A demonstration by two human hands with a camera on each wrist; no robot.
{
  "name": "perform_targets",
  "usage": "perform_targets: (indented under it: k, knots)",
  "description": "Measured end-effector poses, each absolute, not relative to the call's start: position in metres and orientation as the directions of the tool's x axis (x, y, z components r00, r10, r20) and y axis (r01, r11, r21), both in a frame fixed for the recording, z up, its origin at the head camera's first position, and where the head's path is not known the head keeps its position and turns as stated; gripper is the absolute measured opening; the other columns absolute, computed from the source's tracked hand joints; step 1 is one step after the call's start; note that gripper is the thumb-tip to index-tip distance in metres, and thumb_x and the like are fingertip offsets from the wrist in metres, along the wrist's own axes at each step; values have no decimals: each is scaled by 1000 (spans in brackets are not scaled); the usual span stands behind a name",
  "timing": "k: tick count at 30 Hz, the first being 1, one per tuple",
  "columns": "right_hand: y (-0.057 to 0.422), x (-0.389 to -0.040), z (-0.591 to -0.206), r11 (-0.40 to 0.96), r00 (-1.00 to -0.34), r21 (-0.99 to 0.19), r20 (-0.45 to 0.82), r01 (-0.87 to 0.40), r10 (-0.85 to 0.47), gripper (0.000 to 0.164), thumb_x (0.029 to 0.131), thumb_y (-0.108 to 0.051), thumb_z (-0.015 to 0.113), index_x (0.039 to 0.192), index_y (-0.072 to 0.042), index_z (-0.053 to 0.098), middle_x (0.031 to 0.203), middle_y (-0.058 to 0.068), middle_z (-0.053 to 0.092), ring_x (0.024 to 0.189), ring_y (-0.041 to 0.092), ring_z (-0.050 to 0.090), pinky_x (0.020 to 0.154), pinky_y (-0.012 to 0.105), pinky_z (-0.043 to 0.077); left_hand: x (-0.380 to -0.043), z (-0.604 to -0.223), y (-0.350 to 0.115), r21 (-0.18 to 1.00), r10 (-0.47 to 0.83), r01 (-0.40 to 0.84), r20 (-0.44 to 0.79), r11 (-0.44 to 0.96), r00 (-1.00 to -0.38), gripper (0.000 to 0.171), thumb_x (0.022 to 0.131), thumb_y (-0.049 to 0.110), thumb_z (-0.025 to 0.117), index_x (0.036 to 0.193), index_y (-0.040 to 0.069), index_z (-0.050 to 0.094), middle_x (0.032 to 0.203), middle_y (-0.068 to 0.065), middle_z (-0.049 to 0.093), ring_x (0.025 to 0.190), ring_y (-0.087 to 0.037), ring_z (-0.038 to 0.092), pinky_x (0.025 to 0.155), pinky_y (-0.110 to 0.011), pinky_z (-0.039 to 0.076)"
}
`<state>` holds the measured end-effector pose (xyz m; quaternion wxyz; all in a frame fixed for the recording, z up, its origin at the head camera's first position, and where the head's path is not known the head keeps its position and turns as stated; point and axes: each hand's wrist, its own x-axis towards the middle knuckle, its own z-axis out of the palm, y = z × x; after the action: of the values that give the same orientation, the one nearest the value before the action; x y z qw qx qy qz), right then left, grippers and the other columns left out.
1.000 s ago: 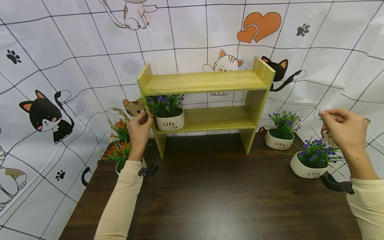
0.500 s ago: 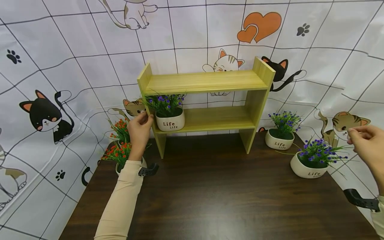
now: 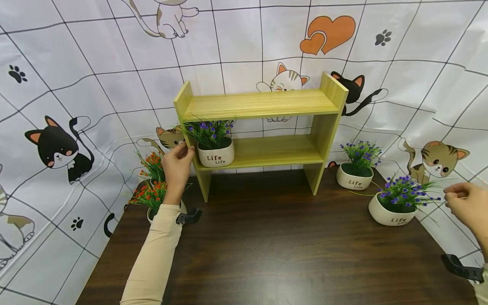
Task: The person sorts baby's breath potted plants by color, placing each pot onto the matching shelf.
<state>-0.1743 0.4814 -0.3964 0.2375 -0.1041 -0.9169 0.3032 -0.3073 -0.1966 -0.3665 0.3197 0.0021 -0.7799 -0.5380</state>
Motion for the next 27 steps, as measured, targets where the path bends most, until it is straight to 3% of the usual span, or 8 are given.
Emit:
perform_targets:
  k: [2,5,8,9,12,17,25,27]
  knots:
    - [487,-176,-404,848,-884,-525,363,67,295,30,92,1,47,102,26,61,56,4,63,51,-12,44,48,18,39,-307,-366,-197,840,-348,339,496,423,-795,33,104,15,70,132,-1,74,122,-24,77,111,-34,78,74,-1,49]
    - [494,-178,-416,906,-916,-413,319,96,243,29,93,-3,56,105,23,63,79,35,69,58,19,63,58,35,47,-307,-366,-197,841,-349,338,496,423,-795,32,104,15,69,131,-1,75,122,-24,77,111,-34,78,74,-1,50]
    - [500,-180,-429,929,-947,-357,254,97,196,34,96,-8,62,110,22,61,92,40,70,81,59,66,67,59,49,-307,-366,-197,842,-351,340,495,419,-795,32,103,14,70,131,-1,75,122,-24,77,110,-35,78,73,-1,50]
    - [500,-181,-433,928,-957,-362,227,91,183,37,97,-10,64,113,23,60,95,41,71,89,64,65,71,64,49,-308,-366,-197,843,-351,340,494,417,-795,32,103,14,70,131,-1,75,122,-24,77,111,-35,78,74,-1,50]
    - [500,-184,-444,899,-984,-429,104,89,148,57,104,-24,66,129,25,52,116,47,65,109,72,57,84,73,47,-308,-367,-197,843,-353,335,493,421,-795,32,103,15,70,131,-1,75,122,-24,77,111,-34,78,74,-1,49]
    - [498,-190,-455,834,-991,-539,-119,116,61,98,107,-47,60,153,29,16,145,58,30,130,79,34,98,83,39,-307,-368,-197,841,-357,324,490,433,-795,33,103,16,70,131,0,75,122,-23,77,111,-34,78,73,-1,49]
    - [491,-196,-469,739,-993,-667,-118,100,28,101,107,-43,61,161,19,2,157,56,14,142,78,17,112,87,21,-307,-366,-196,836,-356,345,507,428,-785,32,102,14,71,128,-2,76,120,-24,78,109,-35,78,73,0,49]
    - [489,-196,-476,690,-995,-720,-102,77,5,101,106,-38,64,165,12,-2,166,47,11,154,65,12,125,75,18,-306,-366,-196,834,-358,346,509,429,-783,31,102,14,71,128,-2,76,119,-25,78,109,-36,78,73,0,49]
